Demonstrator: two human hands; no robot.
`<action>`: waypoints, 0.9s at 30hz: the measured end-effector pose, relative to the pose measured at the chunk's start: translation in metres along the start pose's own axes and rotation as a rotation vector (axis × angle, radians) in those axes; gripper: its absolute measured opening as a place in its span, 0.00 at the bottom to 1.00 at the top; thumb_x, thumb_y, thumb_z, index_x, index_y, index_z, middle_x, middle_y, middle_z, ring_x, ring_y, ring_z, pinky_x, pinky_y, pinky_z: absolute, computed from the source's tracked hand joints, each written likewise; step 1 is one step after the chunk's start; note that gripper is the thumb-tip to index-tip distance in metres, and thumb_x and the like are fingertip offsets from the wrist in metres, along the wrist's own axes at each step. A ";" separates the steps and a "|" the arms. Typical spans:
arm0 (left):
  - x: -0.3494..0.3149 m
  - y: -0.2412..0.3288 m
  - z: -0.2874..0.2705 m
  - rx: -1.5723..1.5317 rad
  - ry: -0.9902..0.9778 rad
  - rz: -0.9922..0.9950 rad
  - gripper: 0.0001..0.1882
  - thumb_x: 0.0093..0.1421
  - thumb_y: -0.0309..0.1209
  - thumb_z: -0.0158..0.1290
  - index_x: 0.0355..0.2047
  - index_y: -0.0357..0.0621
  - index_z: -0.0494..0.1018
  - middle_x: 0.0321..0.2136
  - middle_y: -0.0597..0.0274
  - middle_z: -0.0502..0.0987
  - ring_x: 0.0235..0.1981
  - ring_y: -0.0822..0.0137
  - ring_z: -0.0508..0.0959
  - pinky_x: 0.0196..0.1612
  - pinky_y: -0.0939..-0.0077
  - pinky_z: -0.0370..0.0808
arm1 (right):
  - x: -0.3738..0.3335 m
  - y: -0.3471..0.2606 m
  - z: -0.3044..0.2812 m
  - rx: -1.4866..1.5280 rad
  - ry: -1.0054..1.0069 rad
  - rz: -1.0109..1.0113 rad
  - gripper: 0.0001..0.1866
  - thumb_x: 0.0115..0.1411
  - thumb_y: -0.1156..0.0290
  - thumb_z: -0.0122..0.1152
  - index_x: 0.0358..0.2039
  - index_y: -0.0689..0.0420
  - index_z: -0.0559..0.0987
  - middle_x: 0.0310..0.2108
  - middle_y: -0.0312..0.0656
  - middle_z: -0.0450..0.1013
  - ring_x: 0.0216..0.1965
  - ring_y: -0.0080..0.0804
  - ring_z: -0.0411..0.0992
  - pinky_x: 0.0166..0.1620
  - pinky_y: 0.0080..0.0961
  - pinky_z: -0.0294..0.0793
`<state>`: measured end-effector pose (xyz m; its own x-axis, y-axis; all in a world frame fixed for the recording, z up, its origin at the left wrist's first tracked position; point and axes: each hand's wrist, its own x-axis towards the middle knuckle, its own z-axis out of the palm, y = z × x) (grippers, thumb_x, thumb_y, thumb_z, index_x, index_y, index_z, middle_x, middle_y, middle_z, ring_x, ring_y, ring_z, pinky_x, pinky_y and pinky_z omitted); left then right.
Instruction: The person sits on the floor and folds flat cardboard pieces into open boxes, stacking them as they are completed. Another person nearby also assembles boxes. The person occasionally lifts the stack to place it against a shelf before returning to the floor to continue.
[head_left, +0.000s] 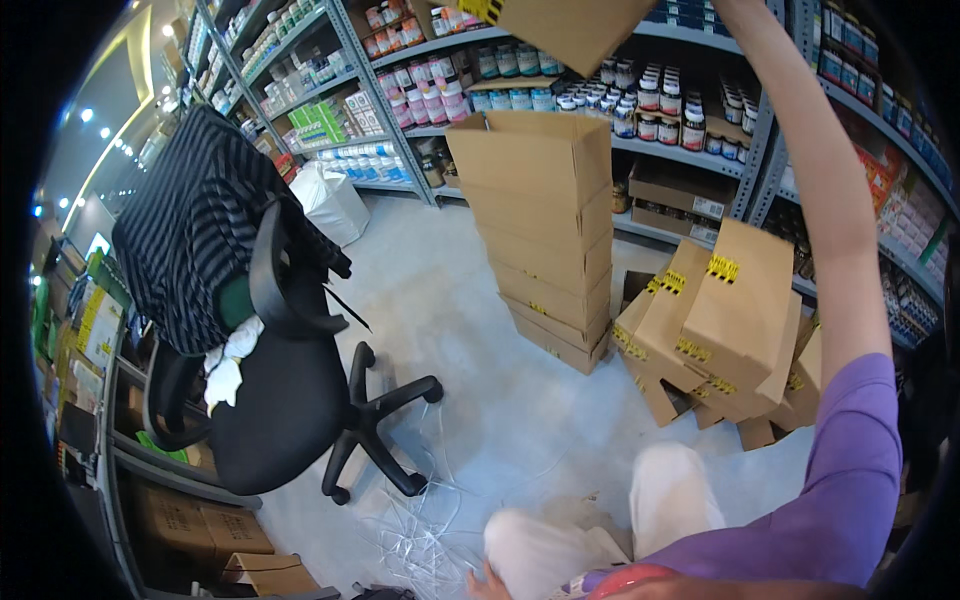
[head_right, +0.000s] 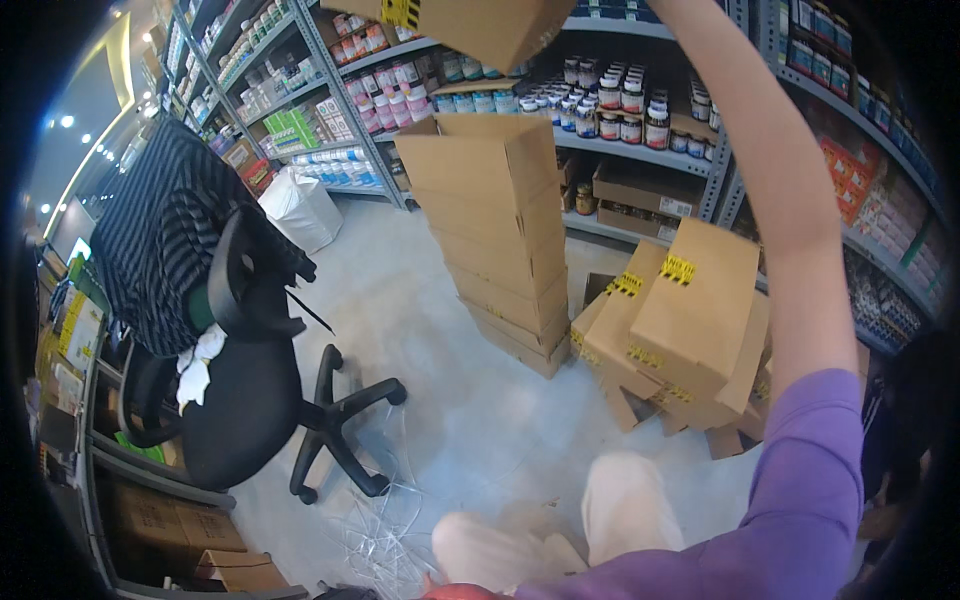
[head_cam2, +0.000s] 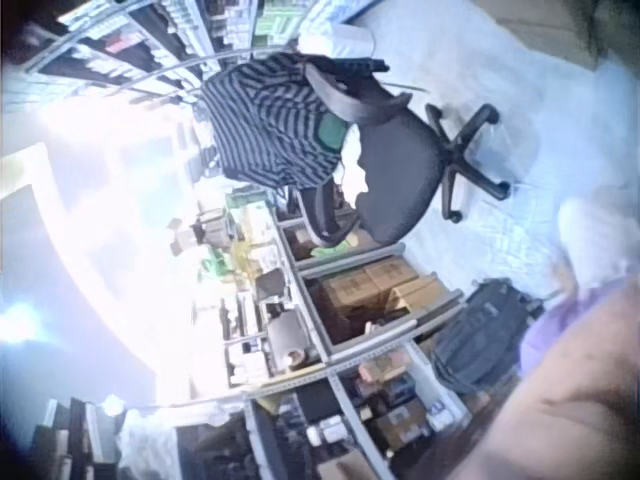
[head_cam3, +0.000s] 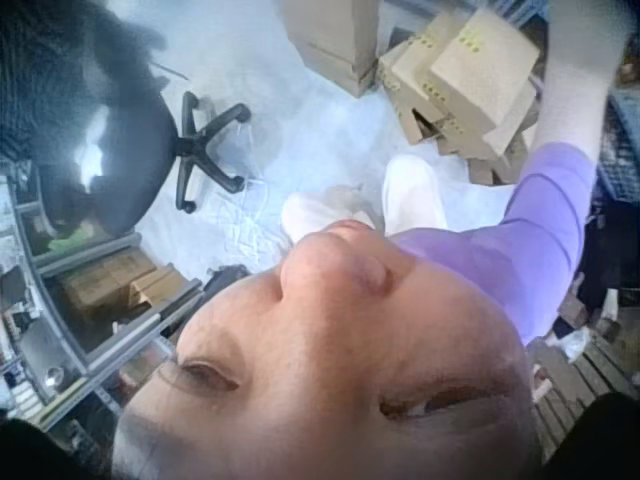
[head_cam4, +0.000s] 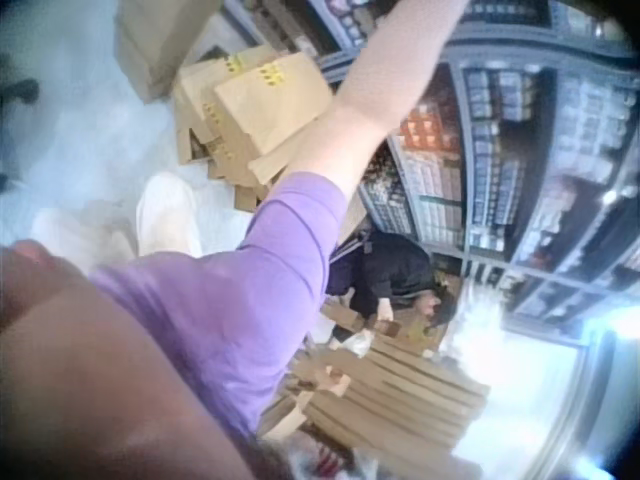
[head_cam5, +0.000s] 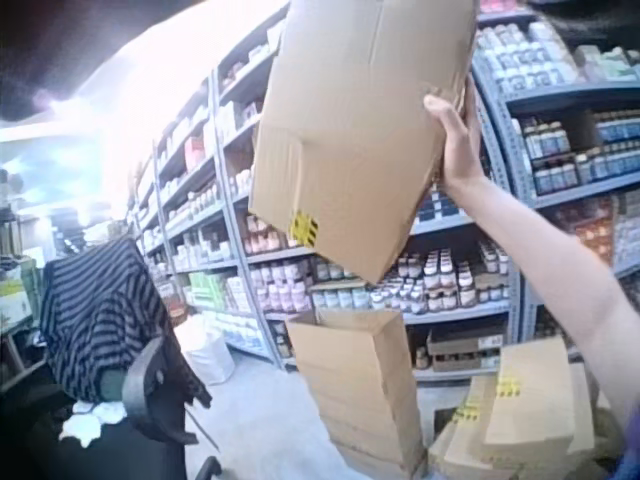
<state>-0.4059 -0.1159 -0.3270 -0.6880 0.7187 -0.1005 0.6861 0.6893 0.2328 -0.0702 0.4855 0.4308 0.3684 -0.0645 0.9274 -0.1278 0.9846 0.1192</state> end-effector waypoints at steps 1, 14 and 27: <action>0.023 0.025 -0.011 -0.105 0.070 0.087 0.31 0.60 0.34 0.51 0.65 0.49 0.61 0.65 0.38 0.52 0.67 0.41 0.51 0.66 0.40 0.47 | 0.012 0.002 0.000 -0.010 -0.018 0.023 0.36 0.55 0.66 0.62 0.64 0.54 0.61 0.54 0.40 0.66 0.54 0.32 0.65 0.58 0.30 0.64; 0.362 0.580 -0.493 -0.693 0.424 1.503 0.27 0.52 0.40 0.63 0.50 0.45 0.73 0.52 0.52 0.71 0.58 0.49 0.66 0.63 0.51 0.60 | 0.058 0.126 -0.046 -0.112 -0.011 0.501 0.19 0.60 0.63 0.58 0.48 0.60 0.76 0.45 0.43 0.76 0.45 0.31 0.75 0.50 0.26 0.74; 0.371 0.625 -0.430 -0.911 0.185 1.523 0.12 0.46 0.44 0.67 0.30 0.58 0.82 0.29 0.72 0.72 0.37 0.68 0.73 0.55 0.60 0.59 | -0.029 0.106 -0.065 -0.251 0.147 1.131 0.27 0.58 0.59 0.55 0.52 0.66 0.71 0.44 0.48 0.74 0.42 0.34 0.76 0.42 0.26 0.76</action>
<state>-0.3339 0.5421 0.1969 0.3084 0.5481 0.7775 0.3888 -0.8186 0.4228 -0.0343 0.6029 0.3934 0.2660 0.8734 0.4080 -0.2720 0.4740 -0.8375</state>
